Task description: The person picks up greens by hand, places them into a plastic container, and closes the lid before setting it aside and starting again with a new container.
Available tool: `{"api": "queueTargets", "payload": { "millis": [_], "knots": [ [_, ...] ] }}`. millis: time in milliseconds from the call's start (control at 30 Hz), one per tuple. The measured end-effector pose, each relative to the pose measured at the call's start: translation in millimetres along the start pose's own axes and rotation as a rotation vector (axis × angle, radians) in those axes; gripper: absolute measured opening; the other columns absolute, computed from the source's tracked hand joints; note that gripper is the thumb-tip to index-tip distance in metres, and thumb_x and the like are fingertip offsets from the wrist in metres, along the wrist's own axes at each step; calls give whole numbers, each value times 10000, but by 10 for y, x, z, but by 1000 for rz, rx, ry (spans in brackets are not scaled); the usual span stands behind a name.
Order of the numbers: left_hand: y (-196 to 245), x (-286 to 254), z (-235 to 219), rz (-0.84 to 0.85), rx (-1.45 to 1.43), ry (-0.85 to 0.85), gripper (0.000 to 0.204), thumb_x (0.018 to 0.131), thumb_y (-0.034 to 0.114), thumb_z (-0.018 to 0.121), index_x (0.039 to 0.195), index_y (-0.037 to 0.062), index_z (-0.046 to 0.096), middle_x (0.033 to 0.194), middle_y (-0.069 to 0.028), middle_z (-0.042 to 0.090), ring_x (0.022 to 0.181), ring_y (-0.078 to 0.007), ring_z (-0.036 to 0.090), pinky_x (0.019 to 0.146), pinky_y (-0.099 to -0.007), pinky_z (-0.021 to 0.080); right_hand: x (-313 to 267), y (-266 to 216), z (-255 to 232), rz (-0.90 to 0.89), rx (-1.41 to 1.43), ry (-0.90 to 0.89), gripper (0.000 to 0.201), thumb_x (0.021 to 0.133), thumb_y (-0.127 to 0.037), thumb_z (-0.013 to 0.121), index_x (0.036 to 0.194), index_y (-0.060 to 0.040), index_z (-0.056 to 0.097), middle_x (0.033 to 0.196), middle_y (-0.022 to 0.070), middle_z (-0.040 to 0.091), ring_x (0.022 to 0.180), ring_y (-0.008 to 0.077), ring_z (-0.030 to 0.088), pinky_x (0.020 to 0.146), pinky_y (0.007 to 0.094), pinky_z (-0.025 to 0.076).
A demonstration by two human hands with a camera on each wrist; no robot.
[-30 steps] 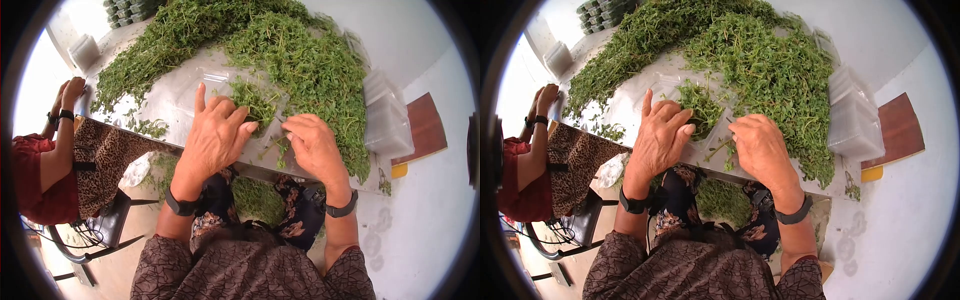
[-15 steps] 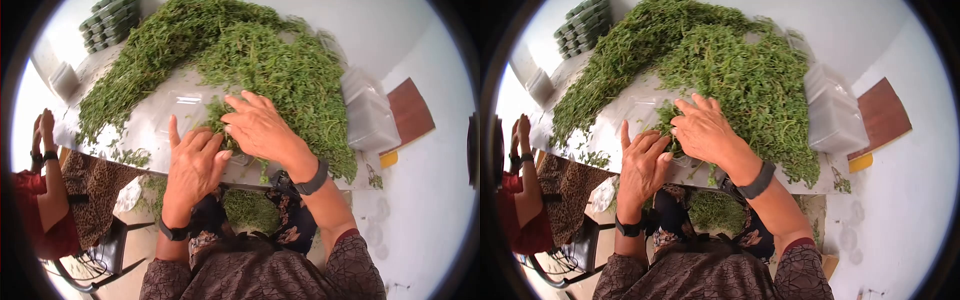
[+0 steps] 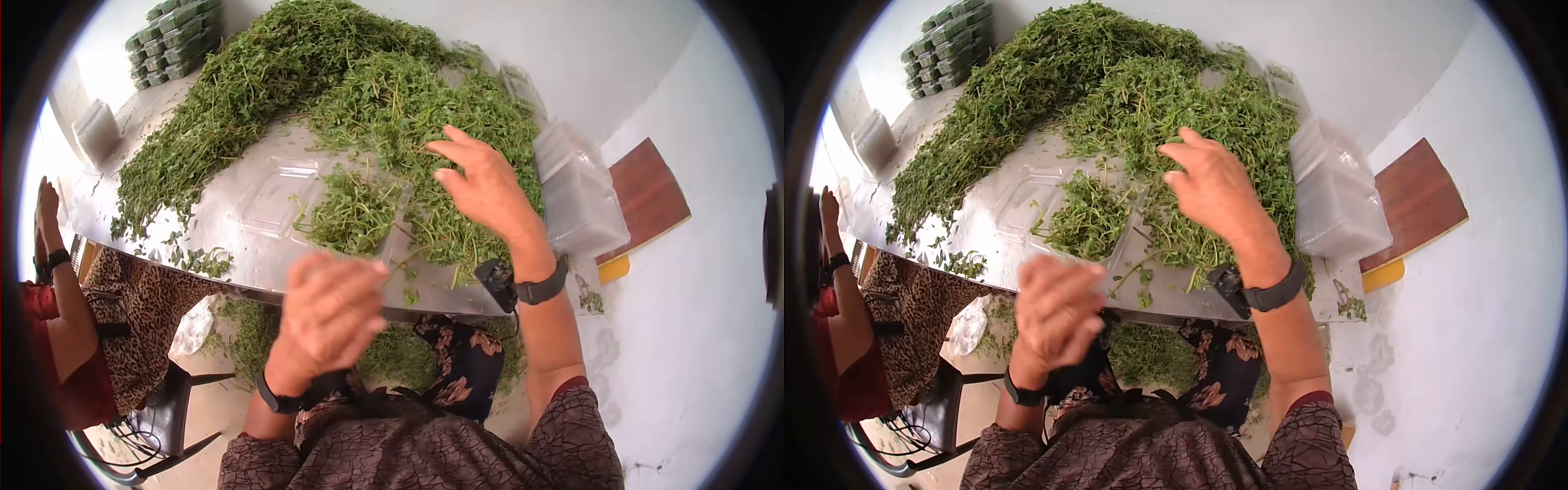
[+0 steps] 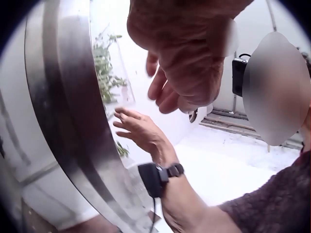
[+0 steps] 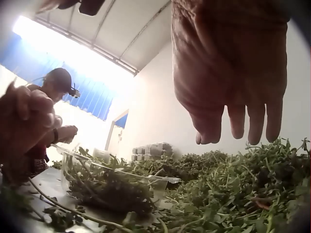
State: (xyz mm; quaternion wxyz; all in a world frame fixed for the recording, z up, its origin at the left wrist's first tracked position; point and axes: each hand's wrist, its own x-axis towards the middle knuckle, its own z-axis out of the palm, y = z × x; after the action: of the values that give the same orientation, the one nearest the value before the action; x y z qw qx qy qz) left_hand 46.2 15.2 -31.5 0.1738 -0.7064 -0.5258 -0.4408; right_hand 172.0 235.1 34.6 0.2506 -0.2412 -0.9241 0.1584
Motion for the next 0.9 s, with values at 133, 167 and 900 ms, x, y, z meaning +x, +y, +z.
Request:
{"api": "queueTargets", "payload": {
  "millis": [133,167,900],
  "knots": [
    [138,-132,270,-91,-799,-360,260,821,246,657,882,-3,693,955,-140,687,842,-314,639,780,-402,493,70,213,-80,124,-56,-60,416,807,-118,655,1212,-46,591,1351,226,469,1195,345,518,1019,416,405],
    [152,-209,361,-118,-840,-474,277,833,259,654,916,-3,685,955,-152,683,848,-327,639,782,-406,495,114,181,-107,190,-59,-125,423,811,-137,660,1218,-46,587,1343,229,475,1193,355,516,1003,418,414],
    [-587,-1857,1707,-1120,-1500,-888,354,946,294,562,1225,76,575,1136,-45,629,1085,-172,553,948,-283,415,309,224,-302,128,-72,86,126,722,-102,657,743,14,612,653,192,599,566,320,567,569,414,452]
  ]
}}
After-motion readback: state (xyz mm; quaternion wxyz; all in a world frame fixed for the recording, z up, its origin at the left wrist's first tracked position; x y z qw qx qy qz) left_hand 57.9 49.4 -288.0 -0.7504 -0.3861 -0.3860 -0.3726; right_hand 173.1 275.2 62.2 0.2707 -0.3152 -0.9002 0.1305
